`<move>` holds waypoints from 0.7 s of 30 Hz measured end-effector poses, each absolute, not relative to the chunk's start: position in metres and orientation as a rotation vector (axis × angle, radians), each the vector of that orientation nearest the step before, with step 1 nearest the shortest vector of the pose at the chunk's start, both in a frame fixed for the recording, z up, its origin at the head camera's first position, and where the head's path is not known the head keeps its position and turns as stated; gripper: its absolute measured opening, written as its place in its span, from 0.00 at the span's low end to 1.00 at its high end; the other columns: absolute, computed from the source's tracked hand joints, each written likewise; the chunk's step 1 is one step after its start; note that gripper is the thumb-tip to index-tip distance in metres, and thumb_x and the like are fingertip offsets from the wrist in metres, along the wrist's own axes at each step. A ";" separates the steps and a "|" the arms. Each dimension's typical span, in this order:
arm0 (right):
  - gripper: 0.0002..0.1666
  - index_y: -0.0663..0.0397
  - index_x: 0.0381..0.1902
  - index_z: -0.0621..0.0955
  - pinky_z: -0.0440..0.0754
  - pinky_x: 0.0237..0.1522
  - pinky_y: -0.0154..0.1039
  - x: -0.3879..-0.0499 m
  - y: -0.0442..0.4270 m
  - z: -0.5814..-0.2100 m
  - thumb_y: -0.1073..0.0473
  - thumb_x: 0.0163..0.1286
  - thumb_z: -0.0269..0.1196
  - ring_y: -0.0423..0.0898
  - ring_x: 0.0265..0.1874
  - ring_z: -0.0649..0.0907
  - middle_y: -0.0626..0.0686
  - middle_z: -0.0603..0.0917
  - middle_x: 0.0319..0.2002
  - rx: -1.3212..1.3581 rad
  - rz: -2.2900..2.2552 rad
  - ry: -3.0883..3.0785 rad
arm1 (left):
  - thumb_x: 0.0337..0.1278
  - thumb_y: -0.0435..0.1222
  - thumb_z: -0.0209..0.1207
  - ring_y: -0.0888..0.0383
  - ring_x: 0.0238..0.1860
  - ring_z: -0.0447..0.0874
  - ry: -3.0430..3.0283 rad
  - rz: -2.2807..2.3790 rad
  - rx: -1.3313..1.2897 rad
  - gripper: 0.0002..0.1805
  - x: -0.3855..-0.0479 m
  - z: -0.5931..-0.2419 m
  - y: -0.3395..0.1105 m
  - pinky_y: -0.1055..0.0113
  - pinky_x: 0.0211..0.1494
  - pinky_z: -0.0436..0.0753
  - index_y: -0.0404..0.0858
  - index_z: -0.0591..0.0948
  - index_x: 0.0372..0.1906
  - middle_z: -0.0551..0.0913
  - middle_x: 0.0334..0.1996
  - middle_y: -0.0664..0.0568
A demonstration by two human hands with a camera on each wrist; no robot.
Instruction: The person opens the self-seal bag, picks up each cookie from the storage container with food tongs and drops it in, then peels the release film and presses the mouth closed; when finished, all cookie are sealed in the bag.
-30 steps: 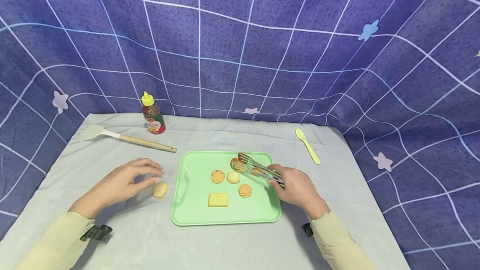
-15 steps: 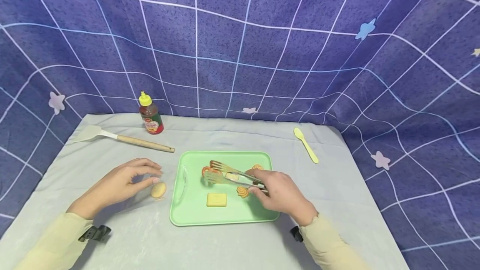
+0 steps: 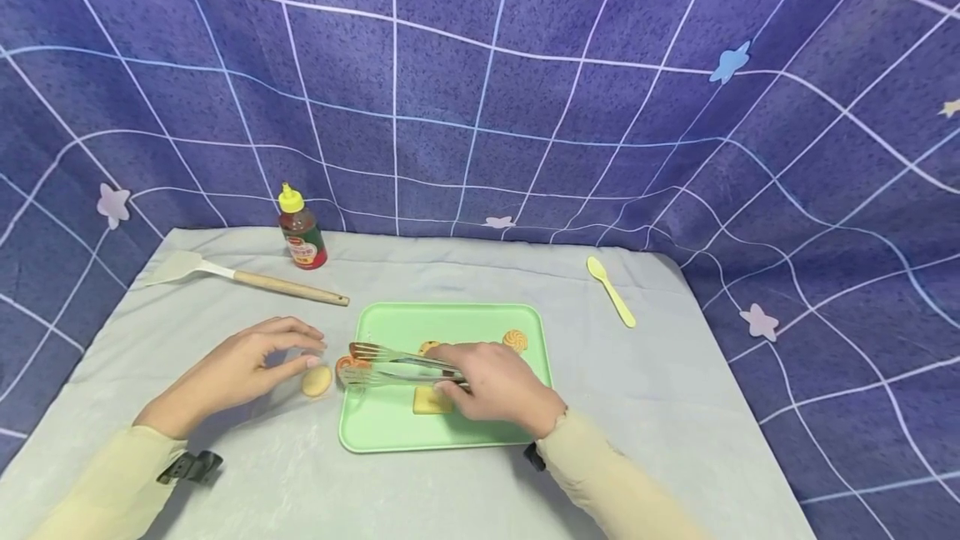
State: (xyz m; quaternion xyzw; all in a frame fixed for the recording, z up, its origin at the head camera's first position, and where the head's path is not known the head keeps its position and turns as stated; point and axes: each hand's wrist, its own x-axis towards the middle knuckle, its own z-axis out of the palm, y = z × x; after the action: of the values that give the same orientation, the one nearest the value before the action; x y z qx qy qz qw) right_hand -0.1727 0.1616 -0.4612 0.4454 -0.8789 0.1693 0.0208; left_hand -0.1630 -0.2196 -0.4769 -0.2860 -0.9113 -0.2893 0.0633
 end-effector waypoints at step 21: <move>0.23 0.44 0.64 0.79 0.83 0.37 0.39 -0.185 0.105 -0.459 0.49 0.73 0.62 0.34 0.32 0.80 0.43 0.86 0.47 1.516 0.510 -2.766 | 0.68 0.49 0.64 0.61 0.56 0.78 -2.726 -0.885 -0.892 0.10 -0.162 -0.473 -0.221 0.53 0.53 0.81 0.59 0.88 0.51 0.81 0.52 0.66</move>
State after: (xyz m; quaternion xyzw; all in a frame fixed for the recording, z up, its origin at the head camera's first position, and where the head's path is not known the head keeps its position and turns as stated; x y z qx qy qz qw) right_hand -0.1855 0.1049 -0.4592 0.4743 -0.8654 0.1596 -0.0266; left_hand -0.1624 -0.2208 -0.4734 -0.2964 -0.9060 -0.2941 0.0697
